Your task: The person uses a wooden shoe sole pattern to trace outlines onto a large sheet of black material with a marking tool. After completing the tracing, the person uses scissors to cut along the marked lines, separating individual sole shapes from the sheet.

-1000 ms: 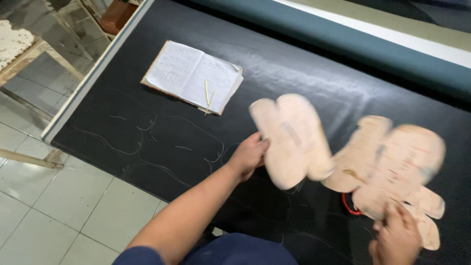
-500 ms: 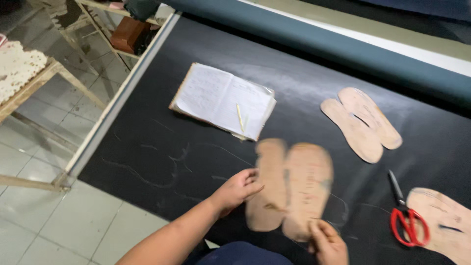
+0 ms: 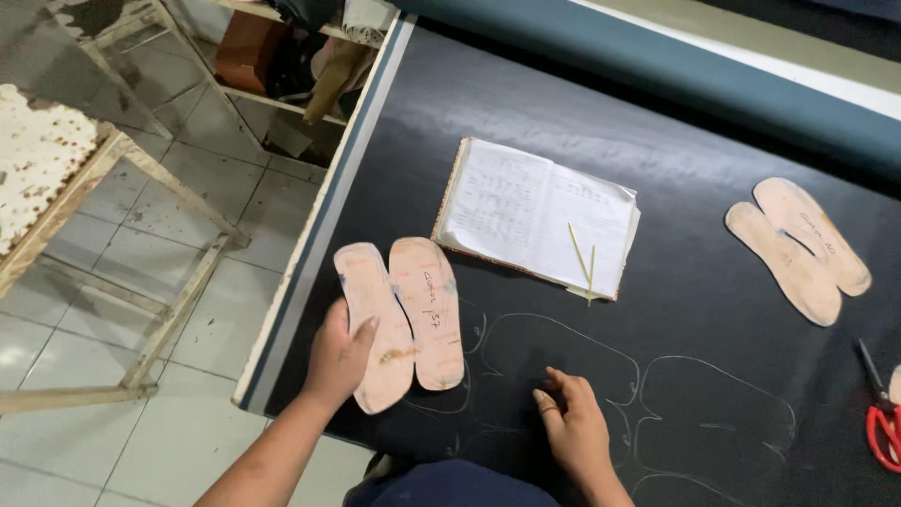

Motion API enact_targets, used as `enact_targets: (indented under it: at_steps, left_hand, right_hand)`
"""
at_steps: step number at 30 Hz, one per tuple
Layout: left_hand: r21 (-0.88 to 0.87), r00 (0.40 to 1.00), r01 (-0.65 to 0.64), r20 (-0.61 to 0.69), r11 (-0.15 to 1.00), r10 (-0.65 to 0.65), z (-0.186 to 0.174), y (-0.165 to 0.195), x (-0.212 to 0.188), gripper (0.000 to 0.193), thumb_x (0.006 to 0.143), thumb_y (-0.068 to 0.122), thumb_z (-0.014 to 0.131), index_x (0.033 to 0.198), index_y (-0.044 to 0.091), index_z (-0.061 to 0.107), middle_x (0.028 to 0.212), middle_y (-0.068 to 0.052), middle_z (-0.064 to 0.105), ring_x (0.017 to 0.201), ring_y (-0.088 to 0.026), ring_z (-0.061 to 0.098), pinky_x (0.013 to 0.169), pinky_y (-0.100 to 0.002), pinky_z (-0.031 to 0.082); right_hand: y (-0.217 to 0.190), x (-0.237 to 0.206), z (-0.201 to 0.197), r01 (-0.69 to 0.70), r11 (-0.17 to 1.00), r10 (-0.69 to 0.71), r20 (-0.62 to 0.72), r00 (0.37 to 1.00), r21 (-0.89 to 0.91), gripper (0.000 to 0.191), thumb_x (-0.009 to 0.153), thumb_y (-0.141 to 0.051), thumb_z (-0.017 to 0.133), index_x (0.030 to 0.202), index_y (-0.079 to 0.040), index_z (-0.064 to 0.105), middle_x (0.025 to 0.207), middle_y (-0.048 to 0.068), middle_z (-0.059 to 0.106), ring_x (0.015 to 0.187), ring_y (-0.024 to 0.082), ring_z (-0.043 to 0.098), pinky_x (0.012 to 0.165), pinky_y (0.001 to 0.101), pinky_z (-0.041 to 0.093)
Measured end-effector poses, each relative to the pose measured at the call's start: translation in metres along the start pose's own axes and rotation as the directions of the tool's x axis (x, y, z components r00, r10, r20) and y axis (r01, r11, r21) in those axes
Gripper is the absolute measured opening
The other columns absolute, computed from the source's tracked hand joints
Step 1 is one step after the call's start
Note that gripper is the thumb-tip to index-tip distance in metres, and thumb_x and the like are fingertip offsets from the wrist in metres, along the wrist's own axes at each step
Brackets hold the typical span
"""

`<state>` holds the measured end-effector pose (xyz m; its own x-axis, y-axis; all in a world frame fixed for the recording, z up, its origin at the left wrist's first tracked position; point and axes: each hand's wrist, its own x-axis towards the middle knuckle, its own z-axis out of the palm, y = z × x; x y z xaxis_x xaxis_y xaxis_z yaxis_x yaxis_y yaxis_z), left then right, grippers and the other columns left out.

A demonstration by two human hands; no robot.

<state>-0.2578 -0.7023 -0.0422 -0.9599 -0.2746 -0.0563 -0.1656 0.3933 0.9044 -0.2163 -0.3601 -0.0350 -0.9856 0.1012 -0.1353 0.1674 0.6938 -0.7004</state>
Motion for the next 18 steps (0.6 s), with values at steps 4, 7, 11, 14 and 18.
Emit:
enact_targets:
  at_steps: [4, 7, 11, 14, 18]
  left_hand:
    - [0.242, 0.994, -0.073, -0.06, 0.967, 0.09, -0.022, -0.011, 0.028, 0.066, 0.091, 0.025, 0.065, 0.147, 0.004, 0.039, 0.101, -0.021, 0.075, 0.093, -0.04, 0.072, 0.078, -0.048, 0.056]
    - [0.367, 0.996, -0.059, -0.043, 0.928, 0.08, -0.02, -0.019, 0.031, 0.07, 0.09, 0.029, 0.062, 0.151, 0.005, 0.036, 0.098, -0.023, 0.074, 0.086, -0.043, 0.072, 0.073, -0.052, 0.056]
    - [0.416, 0.986, -0.126, -0.051, 0.901, 0.162, -0.017, -0.028, 0.031, 0.069, 0.088, 0.03, 0.062, 0.148, 0.007, 0.04, 0.098, -0.025, 0.073, 0.081, -0.045, 0.072, 0.067, -0.054, 0.057]
    - [0.437, 0.992, -0.097, -0.026, 0.894, 0.121, -0.016, -0.031, 0.033, 0.067, 0.089, 0.029, 0.061, 0.149, 0.009, 0.041, 0.093, -0.023, 0.075, 0.081, -0.042, 0.073, 0.067, -0.051, 0.058]
    - [0.457, 0.993, -0.097, -0.011, 0.884, 0.114, -0.012, -0.033, 0.038, 0.063, 0.089, 0.027, 0.061, 0.147, 0.008, 0.042, 0.093, -0.021, 0.075, 0.079, -0.039, 0.074, 0.066, -0.047, 0.059]
  right_hand:
    - [-0.028, 0.008, 0.016, -0.003, 0.998, 0.003, -0.003, 1.0, -0.067, 0.037, 0.087, -0.023, 0.073, 0.122, -0.011, 0.068, 0.108, 0.004, 0.068, 0.089, 0.019, 0.071, 0.078, 0.0319, 0.057]
    - [-0.038, 0.025, 0.025, 0.041, 0.993, -0.045, -0.036, 0.998, -0.111, 0.036, 0.088, -0.023, 0.072, 0.121, -0.011, 0.069, 0.106, 0.005, 0.068, 0.086, 0.021, 0.07, 0.076, 0.0325, 0.056]
    - [-0.045, 0.062, 0.037, 0.116, 0.99, -0.127, -0.156, 0.98, -0.083, 0.032, 0.089, -0.02, 0.073, 0.119, -0.009, 0.07, 0.099, 0.008, 0.07, 0.084, 0.024, 0.07, 0.076, 0.0345, 0.056]
    - [-0.048, 0.093, 0.046, 0.153, 0.986, -0.162, -0.207, 0.965, -0.063, 0.031, 0.089, -0.019, 0.074, 0.117, -0.008, 0.068, 0.1, 0.009, 0.07, 0.085, 0.024, 0.071, 0.075, 0.0357, 0.056]
    - [-0.049, 0.14, 0.052, 0.061, 0.995, -0.076, -0.185, 0.98, -0.085, 0.036, 0.087, -0.021, 0.078, 0.117, -0.007, 0.064, 0.097, 0.008, 0.072, 0.086, 0.025, 0.071, 0.075, 0.038, 0.055]
